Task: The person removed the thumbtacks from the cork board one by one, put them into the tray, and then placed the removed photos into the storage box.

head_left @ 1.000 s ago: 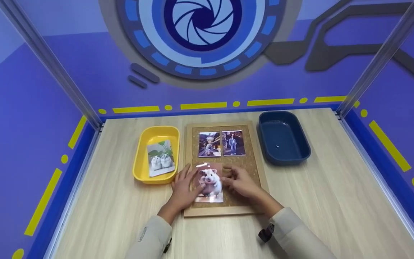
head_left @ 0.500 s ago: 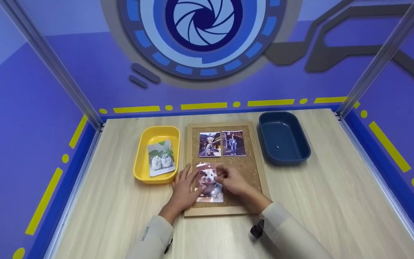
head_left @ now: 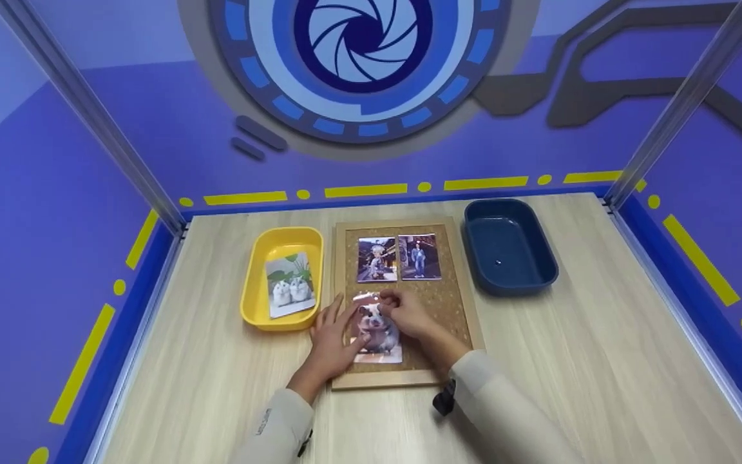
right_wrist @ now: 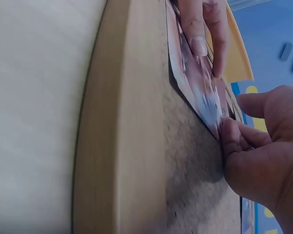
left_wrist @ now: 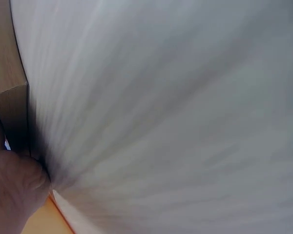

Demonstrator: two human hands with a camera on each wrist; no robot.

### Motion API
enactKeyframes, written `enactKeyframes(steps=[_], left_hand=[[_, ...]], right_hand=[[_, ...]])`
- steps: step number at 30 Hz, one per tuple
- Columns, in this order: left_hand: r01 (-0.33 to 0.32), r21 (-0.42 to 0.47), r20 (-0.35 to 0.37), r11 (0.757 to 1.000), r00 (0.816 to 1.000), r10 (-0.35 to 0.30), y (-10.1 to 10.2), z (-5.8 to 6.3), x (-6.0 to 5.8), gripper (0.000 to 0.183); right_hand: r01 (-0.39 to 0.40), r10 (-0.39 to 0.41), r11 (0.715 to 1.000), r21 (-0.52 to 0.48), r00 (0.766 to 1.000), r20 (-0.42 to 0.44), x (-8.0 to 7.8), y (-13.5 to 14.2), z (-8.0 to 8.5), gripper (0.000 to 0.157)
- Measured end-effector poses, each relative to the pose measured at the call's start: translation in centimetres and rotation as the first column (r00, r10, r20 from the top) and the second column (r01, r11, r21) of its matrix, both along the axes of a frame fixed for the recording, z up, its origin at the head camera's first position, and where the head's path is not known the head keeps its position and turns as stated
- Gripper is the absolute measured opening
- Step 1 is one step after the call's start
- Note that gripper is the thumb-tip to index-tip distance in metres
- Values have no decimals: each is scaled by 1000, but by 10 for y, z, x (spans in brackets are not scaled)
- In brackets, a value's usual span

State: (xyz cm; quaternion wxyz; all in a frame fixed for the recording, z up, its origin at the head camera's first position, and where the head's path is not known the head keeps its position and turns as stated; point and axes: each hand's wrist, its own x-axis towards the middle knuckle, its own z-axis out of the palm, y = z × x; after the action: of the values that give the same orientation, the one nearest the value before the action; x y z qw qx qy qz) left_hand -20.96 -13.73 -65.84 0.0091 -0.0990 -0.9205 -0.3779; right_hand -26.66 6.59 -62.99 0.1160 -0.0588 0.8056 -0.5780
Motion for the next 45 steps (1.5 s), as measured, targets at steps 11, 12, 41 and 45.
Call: enactKeyframes(steps=[11, 12, 41, 45], left_hand=[[-11, -6, 4, 1000, 1000, 11, 3, -2, 2, 74], [-12, -9, 2, 1000, 1000, 12, 3, -2, 2, 74], [-17, -17, -18, 1000, 1000, 17, 0, -4, -1, 74], [-13, -11, -24, 1000, 1000, 13, 0, -4, 1, 74]], right_hand=[[31, -31, 1000, 1, 993, -111, -5, -17, -3, 29], [34, -33, 999, 12, 993, -116, -5, -18, -3, 30], [14, 7, 990, 140, 989, -148, -9, -17, -1, 25], [-1, 21, 988, 155, 991, -129, -10, -16, 1, 24]])
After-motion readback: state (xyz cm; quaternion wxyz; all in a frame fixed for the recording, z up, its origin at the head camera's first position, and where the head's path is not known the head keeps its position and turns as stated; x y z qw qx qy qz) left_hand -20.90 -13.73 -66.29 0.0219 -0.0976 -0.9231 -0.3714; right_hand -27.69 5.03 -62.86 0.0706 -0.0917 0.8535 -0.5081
